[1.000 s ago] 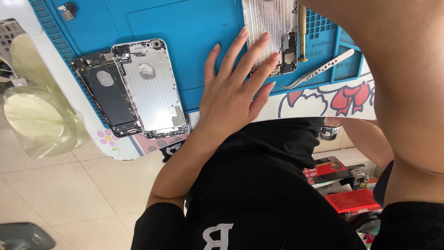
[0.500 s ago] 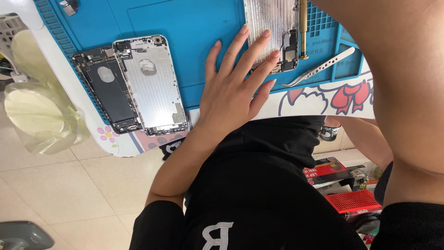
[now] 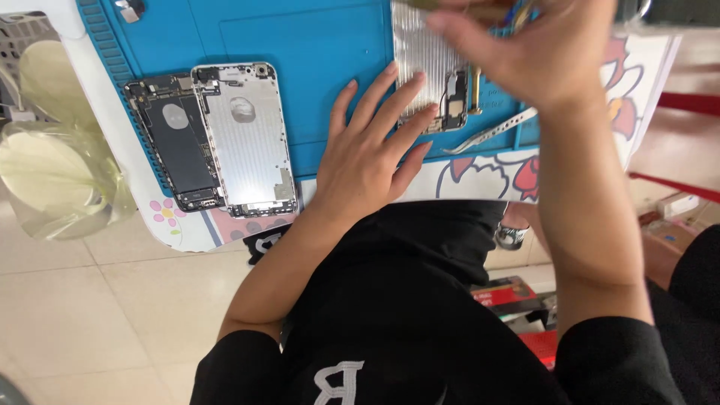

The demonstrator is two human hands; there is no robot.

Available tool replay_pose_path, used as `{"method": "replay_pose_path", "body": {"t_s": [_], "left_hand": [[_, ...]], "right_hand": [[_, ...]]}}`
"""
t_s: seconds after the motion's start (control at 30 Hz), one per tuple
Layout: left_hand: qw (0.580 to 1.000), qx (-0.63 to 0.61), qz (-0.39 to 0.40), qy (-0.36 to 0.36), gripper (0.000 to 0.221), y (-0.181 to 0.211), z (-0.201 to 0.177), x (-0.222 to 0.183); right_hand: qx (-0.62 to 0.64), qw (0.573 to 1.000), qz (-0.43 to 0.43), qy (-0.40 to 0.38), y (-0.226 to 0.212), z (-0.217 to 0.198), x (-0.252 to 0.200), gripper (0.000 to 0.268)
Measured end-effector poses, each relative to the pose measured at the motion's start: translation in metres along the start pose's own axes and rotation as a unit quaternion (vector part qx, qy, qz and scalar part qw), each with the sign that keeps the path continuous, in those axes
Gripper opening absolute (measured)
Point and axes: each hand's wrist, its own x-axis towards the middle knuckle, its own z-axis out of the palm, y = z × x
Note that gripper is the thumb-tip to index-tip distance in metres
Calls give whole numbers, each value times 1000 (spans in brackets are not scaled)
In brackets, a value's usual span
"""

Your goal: Disassembling a mobile phone to access internal components for repair.

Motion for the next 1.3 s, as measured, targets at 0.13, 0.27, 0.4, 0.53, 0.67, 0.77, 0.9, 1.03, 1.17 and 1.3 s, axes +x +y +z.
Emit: {"method": "replay_pose_path", "body": {"t_s": [0.13, 0.27, 0.4, 0.53, 0.67, 0.77, 0.9, 1.03, 1.17, 1.3], "left_hand": [[1000, 1, -4, 25, 33, 4, -2, 1], [999, -14, -10, 40, 19, 4, -5, 3], [998, -34, -10, 58, 14, 7, -3, 2], [995, -35, -2, 94, 16, 8, -7, 3], [974, -107, -62, 191, 16, 6, -6, -2], [963, -128, -70, 228, 21, 3, -1, -4], [951, -162, -92, 246, 31, 5, 0, -3], [948, -171, -95, 251, 32, 8, -5, -2], [953, -151, -78, 252, 22, 6, -6, -2], [952, -141, -73, 260, 17, 4, -4, -2]], "right_hand": [[19, 999, -24, -13, 16, 19, -2, 13], [101, 995, 21, 7, 27, 30, -10, 11], [92, 995, 31, -5, 30, 33, -15, 12], [66, 998, 21, -3, 27, 32, -13, 11], [116, 993, 11, 23, 39, 32, -19, 15], [207, 978, 13, 28, 52, 31, -28, 20], [303, 952, 37, -2, 58, 28, -35, 29], [318, 947, 38, -29, 50, 27, -35, 28], [325, 944, 17, -55, 51, 28, -38, 28], [331, 942, 18, -55, 50, 28, -39, 28]]}}
